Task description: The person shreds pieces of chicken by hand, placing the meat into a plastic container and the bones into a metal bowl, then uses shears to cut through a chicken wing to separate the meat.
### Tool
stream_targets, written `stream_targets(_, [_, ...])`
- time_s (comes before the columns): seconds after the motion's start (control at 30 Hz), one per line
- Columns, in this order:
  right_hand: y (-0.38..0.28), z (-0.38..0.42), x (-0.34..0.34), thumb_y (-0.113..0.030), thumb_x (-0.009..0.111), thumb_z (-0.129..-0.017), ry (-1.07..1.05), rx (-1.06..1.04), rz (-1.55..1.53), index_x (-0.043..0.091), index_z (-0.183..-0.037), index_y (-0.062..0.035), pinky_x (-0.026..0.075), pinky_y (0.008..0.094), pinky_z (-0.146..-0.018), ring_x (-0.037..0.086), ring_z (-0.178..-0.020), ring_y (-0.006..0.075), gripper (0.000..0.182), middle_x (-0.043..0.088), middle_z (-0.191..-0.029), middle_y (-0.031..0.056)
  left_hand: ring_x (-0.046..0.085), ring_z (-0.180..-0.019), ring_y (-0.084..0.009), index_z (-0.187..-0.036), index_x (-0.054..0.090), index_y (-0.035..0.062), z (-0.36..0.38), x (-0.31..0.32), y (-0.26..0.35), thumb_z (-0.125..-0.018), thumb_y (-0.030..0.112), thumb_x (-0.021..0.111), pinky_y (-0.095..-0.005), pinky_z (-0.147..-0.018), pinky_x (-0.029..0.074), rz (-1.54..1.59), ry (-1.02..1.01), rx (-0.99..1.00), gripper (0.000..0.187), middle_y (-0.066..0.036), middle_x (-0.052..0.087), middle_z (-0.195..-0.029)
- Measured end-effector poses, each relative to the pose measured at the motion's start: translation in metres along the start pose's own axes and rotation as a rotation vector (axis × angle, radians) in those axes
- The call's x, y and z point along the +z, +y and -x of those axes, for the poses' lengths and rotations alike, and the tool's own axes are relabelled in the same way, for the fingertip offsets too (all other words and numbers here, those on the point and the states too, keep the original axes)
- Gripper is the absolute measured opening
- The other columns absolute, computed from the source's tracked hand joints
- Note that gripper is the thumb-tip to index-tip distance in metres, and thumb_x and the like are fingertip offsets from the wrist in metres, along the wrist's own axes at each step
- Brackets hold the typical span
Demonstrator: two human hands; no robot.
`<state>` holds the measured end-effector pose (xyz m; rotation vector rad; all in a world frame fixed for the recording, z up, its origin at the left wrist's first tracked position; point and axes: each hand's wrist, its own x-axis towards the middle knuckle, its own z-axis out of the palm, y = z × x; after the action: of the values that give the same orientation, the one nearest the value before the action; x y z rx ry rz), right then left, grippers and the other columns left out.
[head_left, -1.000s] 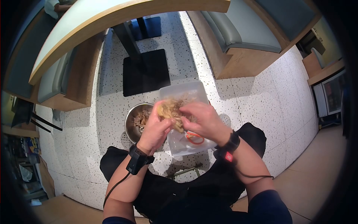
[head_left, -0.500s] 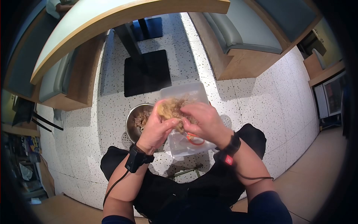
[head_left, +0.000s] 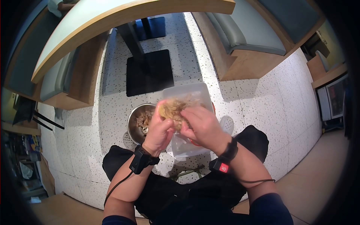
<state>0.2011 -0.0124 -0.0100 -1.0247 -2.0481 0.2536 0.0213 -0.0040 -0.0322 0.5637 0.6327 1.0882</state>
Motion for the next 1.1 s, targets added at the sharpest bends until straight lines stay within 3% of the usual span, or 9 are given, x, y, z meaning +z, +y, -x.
stream_targets(0.23, [0.004,-0.001,0.000,-0.007,0.075,-0.077,0.018,0.084,-0.083,0.070,-0.101,0.0023,0.058,0.0425,-0.076,0.070,-0.083,0.0344,0.026,0.072,-0.094,0.0165,0.056,-0.129,-0.0239,-0.146,0.038,0.0047,0.000,-0.003,0.000,-0.085,-0.007,0.048,-0.0382,-0.110,0.048,0.031,-0.040,-0.012,0.063,-0.014,0.053,-0.139])
stream_targets(0.6, [0.008,-0.002,-0.009,-0.012,0.075,-0.087,-0.077,0.128,-0.184,0.069,-0.111,0.0044,0.056,0.0440,-0.086,0.070,-0.095,0.0380,0.030,0.072,-0.106,0.0209,0.054,-0.132,-0.0226,-0.148,0.036,0.0074,0.002,0.006,0.009,-0.089,-0.004,0.071,-0.0384,-0.113,0.045,0.003,-0.037,-0.053,0.069,-0.012,0.053,-0.141])
stream_targets(0.87, [0.015,-0.006,-0.018,-0.018,0.075,-0.091,-0.139,0.086,-0.240,0.069,-0.117,0.0053,0.056,0.0430,-0.089,0.070,-0.101,0.0374,0.036,0.072,-0.109,0.0207,0.056,-0.129,-0.0224,-0.146,0.039,0.0062,-0.001,0.000,0.009,-0.085,-0.007,0.064,-0.0373,-0.110,0.047,0.064,-0.048,-0.084,0.067,-0.012,0.054,-0.138])
stream_targets(1.1, [0.010,0.002,0.000,-0.016,0.076,-0.085,-0.143,0.099,-0.101,0.070,-0.107,0.0037,0.058,0.0427,-0.084,0.070,-0.092,0.0348,0.030,0.072,-0.104,0.0177,0.059,-0.121,-0.0208,-0.142,0.042,0.0035,-0.002,0.000,-0.002,-0.082,-0.011,0.056,-0.0340,-0.103,0.050,0.007,0.101,-0.056,0.063,-0.011,0.056,-0.133])
